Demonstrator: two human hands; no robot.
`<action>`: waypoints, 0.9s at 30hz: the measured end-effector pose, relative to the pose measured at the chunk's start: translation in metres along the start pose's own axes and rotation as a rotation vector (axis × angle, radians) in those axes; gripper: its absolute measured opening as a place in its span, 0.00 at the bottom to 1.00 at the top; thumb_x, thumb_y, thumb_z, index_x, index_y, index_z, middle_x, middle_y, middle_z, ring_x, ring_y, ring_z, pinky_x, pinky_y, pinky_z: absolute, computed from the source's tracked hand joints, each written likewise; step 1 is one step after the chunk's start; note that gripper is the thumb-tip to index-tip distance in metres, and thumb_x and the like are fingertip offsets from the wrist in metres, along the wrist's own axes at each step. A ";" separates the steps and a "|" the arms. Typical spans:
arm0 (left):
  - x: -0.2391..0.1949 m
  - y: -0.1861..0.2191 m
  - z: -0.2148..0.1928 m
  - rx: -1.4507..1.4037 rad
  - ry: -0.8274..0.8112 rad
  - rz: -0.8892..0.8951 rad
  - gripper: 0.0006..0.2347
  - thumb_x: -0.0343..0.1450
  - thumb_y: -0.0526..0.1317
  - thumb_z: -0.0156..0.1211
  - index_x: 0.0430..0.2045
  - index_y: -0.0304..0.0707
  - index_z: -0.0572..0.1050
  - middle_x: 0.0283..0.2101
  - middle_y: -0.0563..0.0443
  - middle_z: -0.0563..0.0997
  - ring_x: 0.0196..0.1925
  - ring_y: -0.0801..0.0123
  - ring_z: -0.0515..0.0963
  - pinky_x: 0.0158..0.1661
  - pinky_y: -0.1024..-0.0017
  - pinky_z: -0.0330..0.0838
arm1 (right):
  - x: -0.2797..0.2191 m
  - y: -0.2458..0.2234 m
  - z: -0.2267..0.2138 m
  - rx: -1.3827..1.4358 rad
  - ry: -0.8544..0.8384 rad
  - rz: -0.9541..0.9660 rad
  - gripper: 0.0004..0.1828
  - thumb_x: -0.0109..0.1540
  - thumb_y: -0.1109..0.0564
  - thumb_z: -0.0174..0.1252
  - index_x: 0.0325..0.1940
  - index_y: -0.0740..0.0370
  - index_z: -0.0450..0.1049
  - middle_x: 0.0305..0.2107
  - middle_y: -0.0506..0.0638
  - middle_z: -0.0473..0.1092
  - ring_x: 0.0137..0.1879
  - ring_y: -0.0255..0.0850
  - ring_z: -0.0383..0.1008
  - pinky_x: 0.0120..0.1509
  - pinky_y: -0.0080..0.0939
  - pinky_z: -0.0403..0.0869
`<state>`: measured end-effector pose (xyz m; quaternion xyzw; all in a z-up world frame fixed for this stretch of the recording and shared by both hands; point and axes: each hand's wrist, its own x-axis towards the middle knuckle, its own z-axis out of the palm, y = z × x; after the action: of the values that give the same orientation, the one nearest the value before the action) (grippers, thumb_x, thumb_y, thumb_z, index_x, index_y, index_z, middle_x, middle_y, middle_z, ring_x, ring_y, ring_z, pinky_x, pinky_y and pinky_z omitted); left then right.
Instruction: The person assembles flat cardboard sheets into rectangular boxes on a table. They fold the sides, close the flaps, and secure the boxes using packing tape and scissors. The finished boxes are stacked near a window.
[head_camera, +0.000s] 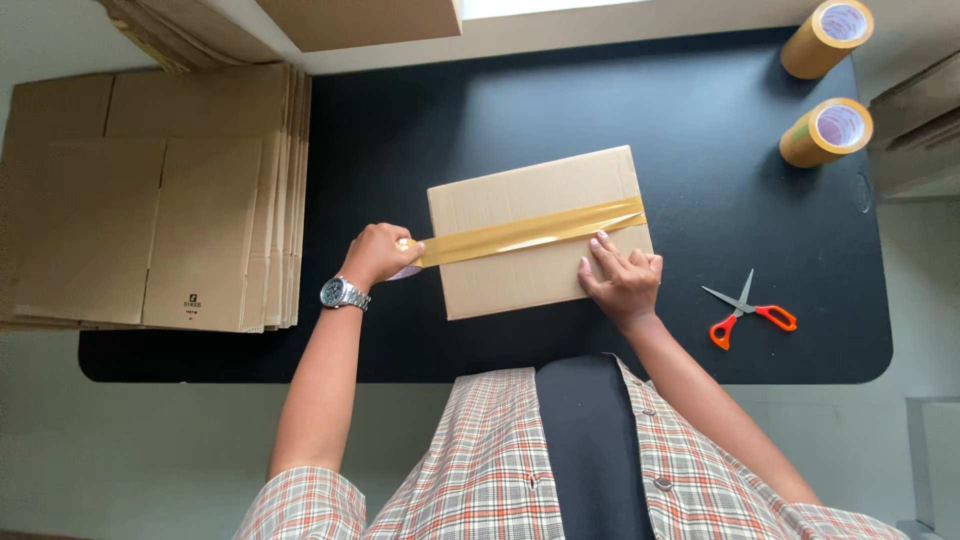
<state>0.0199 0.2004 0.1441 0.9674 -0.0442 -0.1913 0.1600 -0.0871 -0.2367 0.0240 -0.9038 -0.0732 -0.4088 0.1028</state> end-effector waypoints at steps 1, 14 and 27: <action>0.001 0.002 0.000 0.022 -0.014 -0.003 0.19 0.72 0.62 0.65 0.34 0.51 0.90 0.35 0.44 0.90 0.44 0.45 0.91 0.49 0.53 0.83 | 0.002 -0.001 -0.002 0.006 -0.016 0.012 0.16 0.59 0.43 0.72 0.50 0.40 0.91 0.46 0.36 0.87 0.32 0.43 0.74 0.48 0.42 0.67; 0.026 0.006 0.042 0.059 -0.034 -0.072 0.15 0.71 0.59 0.64 0.33 0.53 0.89 0.34 0.48 0.90 0.44 0.47 0.91 0.48 0.54 0.83 | 0.019 -0.057 0.037 0.296 -0.147 -0.034 0.10 0.60 0.54 0.68 0.45 0.50 0.87 0.39 0.49 0.84 0.42 0.53 0.81 0.57 0.51 0.75; 0.026 0.033 0.061 -0.004 -0.084 -0.082 0.17 0.70 0.63 0.64 0.35 0.56 0.89 0.37 0.45 0.91 0.48 0.44 0.91 0.49 0.53 0.84 | 0.035 -0.035 0.028 0.126 -0.556 -0.243 0.33 0.79 0.46 0.47 0.86 0.63 0.60 0.81 0.63 0.61 0.86 0.55 0.61 0.86 0.64 0.57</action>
<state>0.0194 0.1474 0.0927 0.9592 -0.0106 -0.2382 0.1518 -0.0513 -0.1945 0.0367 -0.9575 -0.2311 -0.1501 0.0849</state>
